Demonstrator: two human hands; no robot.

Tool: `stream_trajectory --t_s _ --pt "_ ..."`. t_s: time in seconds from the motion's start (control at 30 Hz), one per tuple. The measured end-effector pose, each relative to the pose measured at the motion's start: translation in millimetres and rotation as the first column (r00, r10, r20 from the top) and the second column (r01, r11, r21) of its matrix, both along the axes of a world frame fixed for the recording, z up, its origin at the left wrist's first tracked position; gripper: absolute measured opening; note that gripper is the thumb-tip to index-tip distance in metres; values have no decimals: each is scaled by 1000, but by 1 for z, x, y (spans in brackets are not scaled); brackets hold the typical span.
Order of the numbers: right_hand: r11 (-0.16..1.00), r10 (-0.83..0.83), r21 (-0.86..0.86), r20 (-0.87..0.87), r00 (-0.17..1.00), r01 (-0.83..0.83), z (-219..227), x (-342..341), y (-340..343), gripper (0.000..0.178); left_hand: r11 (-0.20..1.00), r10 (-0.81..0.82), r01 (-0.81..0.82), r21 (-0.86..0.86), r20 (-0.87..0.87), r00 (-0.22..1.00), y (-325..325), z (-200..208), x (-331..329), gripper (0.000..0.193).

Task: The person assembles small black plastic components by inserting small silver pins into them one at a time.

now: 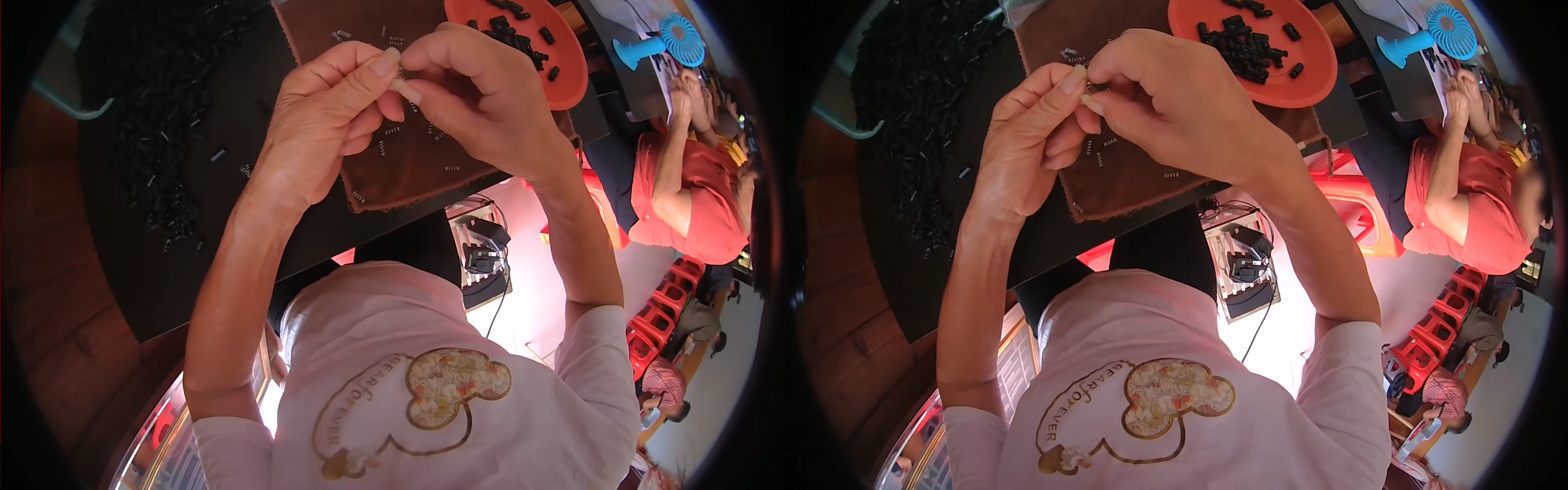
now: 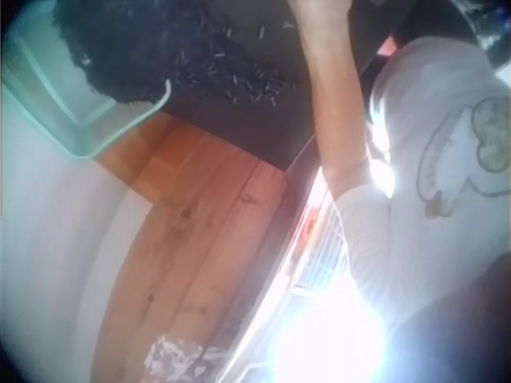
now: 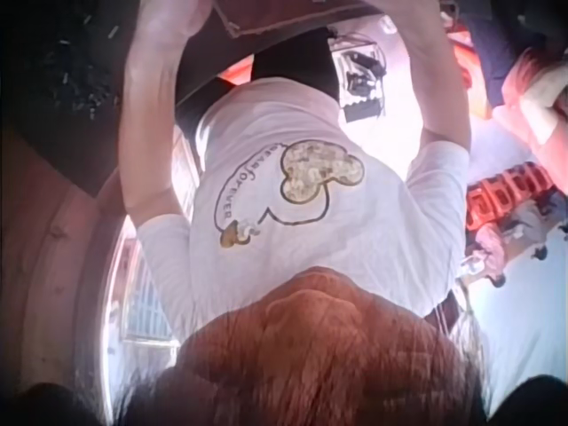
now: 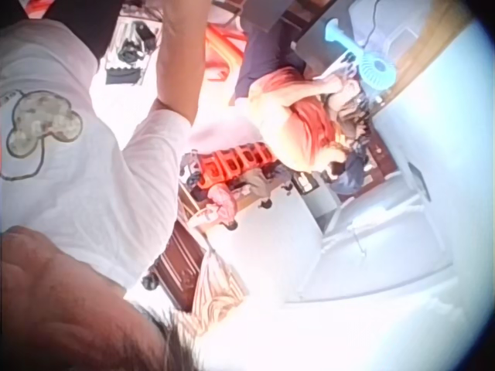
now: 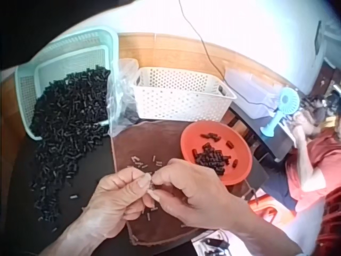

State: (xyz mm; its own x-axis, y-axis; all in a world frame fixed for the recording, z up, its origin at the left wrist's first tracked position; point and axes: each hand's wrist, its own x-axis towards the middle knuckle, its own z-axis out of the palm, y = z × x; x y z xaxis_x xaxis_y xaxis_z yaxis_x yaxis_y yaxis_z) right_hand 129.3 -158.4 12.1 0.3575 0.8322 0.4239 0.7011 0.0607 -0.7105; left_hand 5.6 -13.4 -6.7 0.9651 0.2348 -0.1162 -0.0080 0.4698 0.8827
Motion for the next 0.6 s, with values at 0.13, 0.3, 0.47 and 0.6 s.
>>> stream_trajectory --t_s 0.13,0.3,0.47,0.6 --pt "997 16 77 129 991 -27 -4 0 2 17 999 17 -17 35 0 1000 -1 -1 -3 21" --pt "1000 30 4 99 995 -30 -2 -3 2 17 996 41 -37 81 -56 998 -1 0 -7 22" --pt "999 44 -3 -176 983 -46 -8 -3 -1 15 997 26 -22 70 -56 998 -1 1 -8 22" --pt "995 41 -82 -111 993 -50 1 -3 -1 14 999 33 -30 30 -102 994 -6 2 -8 23"
